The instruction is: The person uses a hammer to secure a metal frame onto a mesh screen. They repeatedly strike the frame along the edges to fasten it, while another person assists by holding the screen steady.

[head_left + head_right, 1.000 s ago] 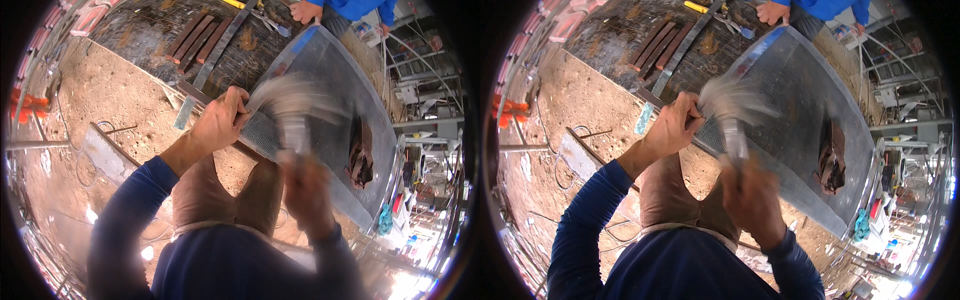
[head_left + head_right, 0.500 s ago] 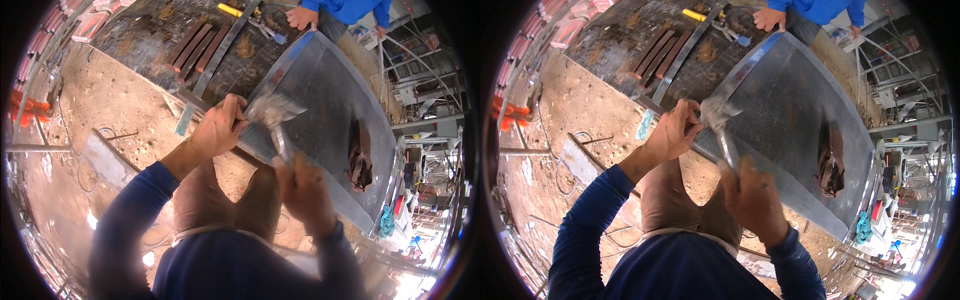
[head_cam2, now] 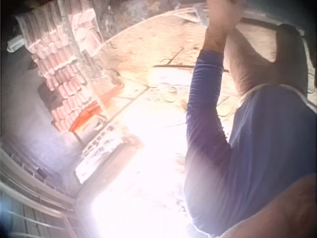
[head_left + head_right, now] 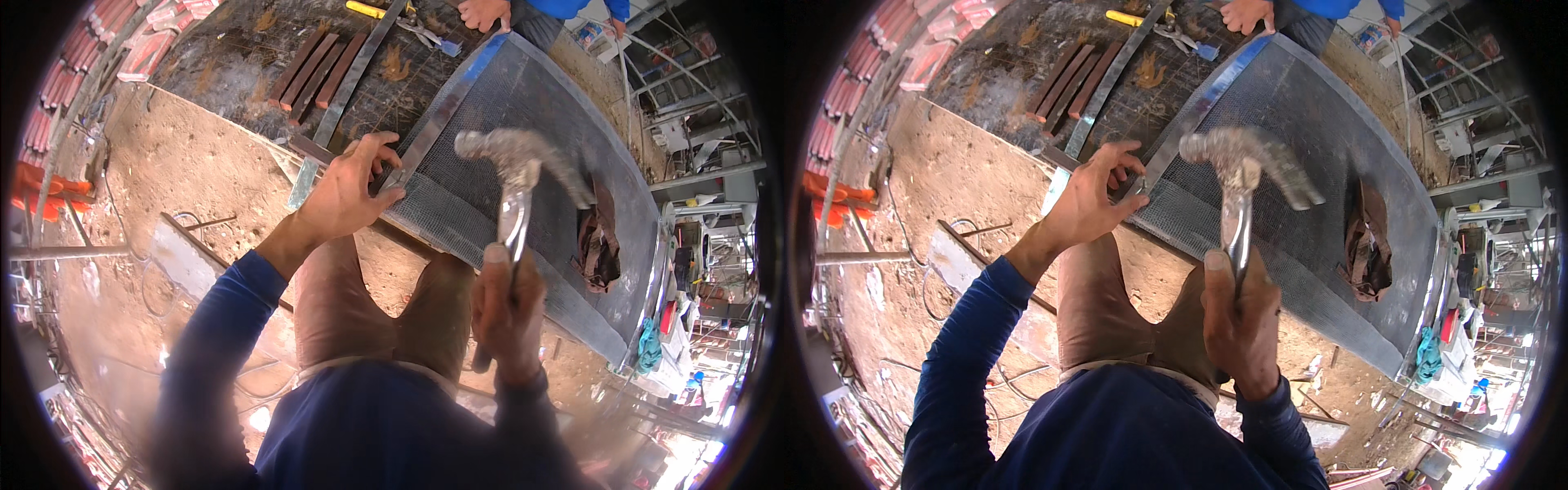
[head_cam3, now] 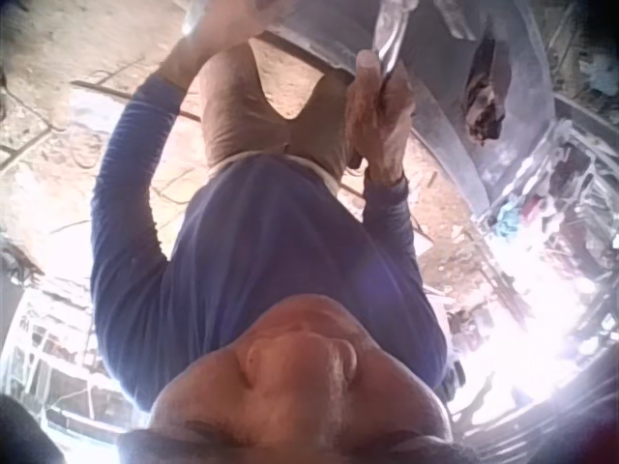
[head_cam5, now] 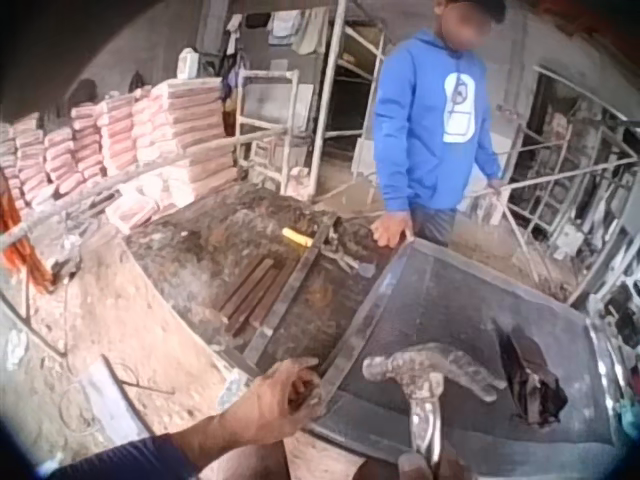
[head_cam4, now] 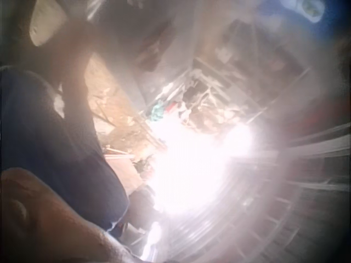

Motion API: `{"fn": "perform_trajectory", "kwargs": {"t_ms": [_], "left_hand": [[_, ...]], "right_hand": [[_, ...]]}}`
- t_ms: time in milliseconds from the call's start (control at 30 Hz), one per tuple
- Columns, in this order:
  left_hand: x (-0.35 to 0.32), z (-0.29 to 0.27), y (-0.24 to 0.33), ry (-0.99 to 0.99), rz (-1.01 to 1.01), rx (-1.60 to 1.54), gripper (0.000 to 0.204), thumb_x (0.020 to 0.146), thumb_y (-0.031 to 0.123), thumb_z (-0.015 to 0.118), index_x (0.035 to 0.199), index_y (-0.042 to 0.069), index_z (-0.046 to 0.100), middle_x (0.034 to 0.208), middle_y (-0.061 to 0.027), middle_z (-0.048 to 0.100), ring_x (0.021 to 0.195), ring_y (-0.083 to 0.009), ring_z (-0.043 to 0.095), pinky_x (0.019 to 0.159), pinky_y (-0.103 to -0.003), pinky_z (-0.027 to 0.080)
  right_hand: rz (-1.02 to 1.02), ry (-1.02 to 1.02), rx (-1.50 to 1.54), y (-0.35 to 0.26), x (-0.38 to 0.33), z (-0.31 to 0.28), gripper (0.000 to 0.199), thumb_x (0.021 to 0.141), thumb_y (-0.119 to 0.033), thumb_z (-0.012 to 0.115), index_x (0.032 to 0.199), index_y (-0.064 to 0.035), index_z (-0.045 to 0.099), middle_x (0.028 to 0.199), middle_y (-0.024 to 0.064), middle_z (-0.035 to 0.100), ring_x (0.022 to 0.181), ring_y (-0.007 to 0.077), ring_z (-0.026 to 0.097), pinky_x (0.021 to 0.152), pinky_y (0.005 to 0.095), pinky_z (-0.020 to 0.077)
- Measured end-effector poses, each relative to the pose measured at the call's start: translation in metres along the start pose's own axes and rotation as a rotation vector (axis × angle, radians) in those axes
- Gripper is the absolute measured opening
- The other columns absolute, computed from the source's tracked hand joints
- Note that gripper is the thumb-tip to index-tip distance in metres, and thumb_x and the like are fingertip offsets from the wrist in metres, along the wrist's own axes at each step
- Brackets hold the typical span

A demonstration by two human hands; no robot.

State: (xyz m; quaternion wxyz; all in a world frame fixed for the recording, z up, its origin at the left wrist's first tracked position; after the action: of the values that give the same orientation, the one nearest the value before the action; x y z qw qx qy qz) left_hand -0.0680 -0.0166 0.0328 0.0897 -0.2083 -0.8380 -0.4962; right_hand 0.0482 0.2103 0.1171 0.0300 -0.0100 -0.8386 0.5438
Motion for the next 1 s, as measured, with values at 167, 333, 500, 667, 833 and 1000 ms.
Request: {"fn": "perform_trajectory", "kwargs": {"t_ms": [167, 333, 500, 667, 833, 1000], "left_hand": [[-0.003, -0.001, 0.005, 0.064, 0.163, 0.279, 0.068, 0.084, 0.020, 0.095, 0.141, -0.001, 0.065, 0.127, -0.0210, 0.075, 0.104, -0.0345, 0.075, 0.093, -0.043, 0.063], [0.006, 0.003, 0.001, -0.059, -0.069, 0.116, 0.056, 0.082, 0.019, 0.095, 0.127, -0.004, 0.071, 0.119, -0.0210, 0.073, 0.106, -0.0367, 0.074, 0.093, -0.044, 0.061], [0.014, -0.003, -0.004, -0.179, -0.080, 0.059, 0.059, 0.081, 0.016, 0.095, 0.132, -0.001, 0.069, 0.124, -0.0177, 0.073, 0.108, -0.0326, 0.074, 0.097, -0.042, 0.061], [0.013, 0.000, -0.007, -0.214, -0.117, 0.099, 0.058, 0.084, 0.013, 0.093, 0.134, 0.000, 0.065, 0.128, -0.0188, 0.069, 0.113, -0.0337, 0.072, 0.098, -0.043, 0.060], [0.012, 0.000, -0.012, -0.180, -0.038, 0.081, 0.058, 0.085, 0.012, 0.092, 0.134, -0.001, 0.063, 0.132, -0.0197, 0.067, 0.115, -0.0349, 0.071, 0.098, -0.044, 0.060], [0.013, -0.007, -0.010, -0.239, -0.053, -0.001, 0.063, 0.086, 0.014, 0.091, 0.141, 0.000, 0.065, 0.131, -0.0243, 0.067, 0.122, -0.0437, 0.070, 0.107, -0.051, 0.056]], "right_hand": [[0.233, -0.030, 0.079, 0.052, -0.020, -0.005, 0.035, 0.120, -0.032, 0.057, 0.113, 0.0022, 0.063, 0.061, -0.0037, 0.050, 0.052, 0.0036, 0.045, 0.046, 0.0294, 0.0329], [0.289, 0.023, 0.115, 0.062, -0.027, -0.016, 0.036, 0.121, -0.033, 0.056, 0.111, 0.0011, 0.062, 0.060, -0.0041, 0.048, 0.051, 0.0031, 0.043, 0.044, 0.0291, 0.0318], [0.222, -0.002, 0.090, 0.061, -0.019, -0.014, 0.038, 0.120, -0.035, 0.057, 0.107, 0.0004, 0.061, 0.061, -0.0031, 0.050, 0.053, 0.0039, 0.045, 0.046, 0.0302, 0.0340], [0.140, -0.066, 0.011, 0.047, -0.009, -0.002, 0.036, 0.118, -0.031, 0.061, 0.100, 0.0005, 0.060, 0.064, 0.0022, 0.054, 0.057, 0.0079, 0.049, 0.050, 0.0335, 0.0381], [0.152, -0.104, -0.033, 0.038, 0.003, 0.005, 0.033, 0.115, -0.025, 0.066, 0.097, 0.0019, 0.059, 0.068, 0.0113, 0.059, 0.060, 0.0132, 0.054, 0.054, 0.0377, 0.0418], [0.095, -0.160, -0.202, 0.015, 0.010, 0.013, 0.035, 0.115, -0.025, 0.068, 0.093, 0.0002, 0.056, 0.069, 0.0168, 0.062, 0.059, 0.0172, 0.059, 0.054, 0.0400, 0.0438]]}}
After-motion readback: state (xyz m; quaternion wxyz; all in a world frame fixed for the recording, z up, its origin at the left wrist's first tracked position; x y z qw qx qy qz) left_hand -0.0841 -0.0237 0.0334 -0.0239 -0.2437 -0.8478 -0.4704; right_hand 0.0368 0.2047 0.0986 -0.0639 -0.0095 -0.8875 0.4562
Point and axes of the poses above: each hand's wrist, its own x-axis towards the middle knuckle, its own z-axis out of the palm, y = z × x, the point moved 6 cm from there along x, towards the middle knuckle
